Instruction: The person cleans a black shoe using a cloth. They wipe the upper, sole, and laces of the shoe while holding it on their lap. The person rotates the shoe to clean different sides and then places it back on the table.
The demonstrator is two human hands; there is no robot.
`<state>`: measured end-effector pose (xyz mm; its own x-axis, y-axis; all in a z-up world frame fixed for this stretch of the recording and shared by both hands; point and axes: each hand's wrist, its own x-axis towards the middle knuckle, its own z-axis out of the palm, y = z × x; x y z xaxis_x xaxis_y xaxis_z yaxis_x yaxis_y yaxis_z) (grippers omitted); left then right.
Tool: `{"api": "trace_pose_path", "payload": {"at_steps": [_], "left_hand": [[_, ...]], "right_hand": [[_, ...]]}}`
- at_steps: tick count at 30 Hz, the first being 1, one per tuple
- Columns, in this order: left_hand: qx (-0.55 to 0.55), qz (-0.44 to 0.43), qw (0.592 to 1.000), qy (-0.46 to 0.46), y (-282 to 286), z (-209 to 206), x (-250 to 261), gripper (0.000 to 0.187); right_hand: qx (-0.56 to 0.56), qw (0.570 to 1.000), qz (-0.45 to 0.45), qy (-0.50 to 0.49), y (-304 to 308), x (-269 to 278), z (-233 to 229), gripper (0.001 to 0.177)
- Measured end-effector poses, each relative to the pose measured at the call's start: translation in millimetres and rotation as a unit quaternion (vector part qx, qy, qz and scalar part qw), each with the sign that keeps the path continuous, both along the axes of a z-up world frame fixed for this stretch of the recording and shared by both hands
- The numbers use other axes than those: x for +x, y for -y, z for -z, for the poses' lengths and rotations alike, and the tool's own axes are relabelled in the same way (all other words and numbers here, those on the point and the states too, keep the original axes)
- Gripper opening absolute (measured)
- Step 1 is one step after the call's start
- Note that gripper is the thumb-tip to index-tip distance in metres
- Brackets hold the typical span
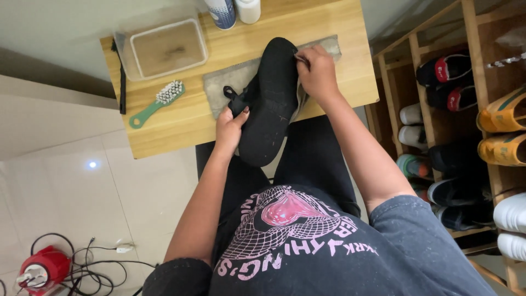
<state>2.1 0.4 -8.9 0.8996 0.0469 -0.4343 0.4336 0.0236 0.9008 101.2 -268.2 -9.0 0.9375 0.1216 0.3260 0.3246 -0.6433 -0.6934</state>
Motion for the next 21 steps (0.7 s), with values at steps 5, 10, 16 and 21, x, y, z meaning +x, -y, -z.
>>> {"api": "trace_pose_path", "payload": {"at_steps": [5, 10, 16, 21], "left_hand": [[0.012, 0.007, 1.0, -0.004, -0.1, -9.5, -1.1, 0.027], [0.002, 0.004, 1.0, 0.004, 1.6, -16.9, -0.7, 0.031], [0.008, 0.006, 1.0, -0.023, 0.6, -12.4, -0.5, 0.03], [-0.022, -0.003, 1.0, -0.021, 1.0, -11.0, 0.0, 0.031]], "right_hand": [[-0.048, 0.998, -0.026, 0.015, -3.5, -10.5, -15.9, 0.026], [-0.082, 0.995, -0.057, 0.023, 0.7, -19.2, -22.0, 0.025], [-0.163, 0.983, -0.074, 0.047, 12.6, -21.4, -13.0, 0.032], [-0.262, 0.958, -0.075, 0.087, 28.2, -25.5, 7.3, 0.026]]}}
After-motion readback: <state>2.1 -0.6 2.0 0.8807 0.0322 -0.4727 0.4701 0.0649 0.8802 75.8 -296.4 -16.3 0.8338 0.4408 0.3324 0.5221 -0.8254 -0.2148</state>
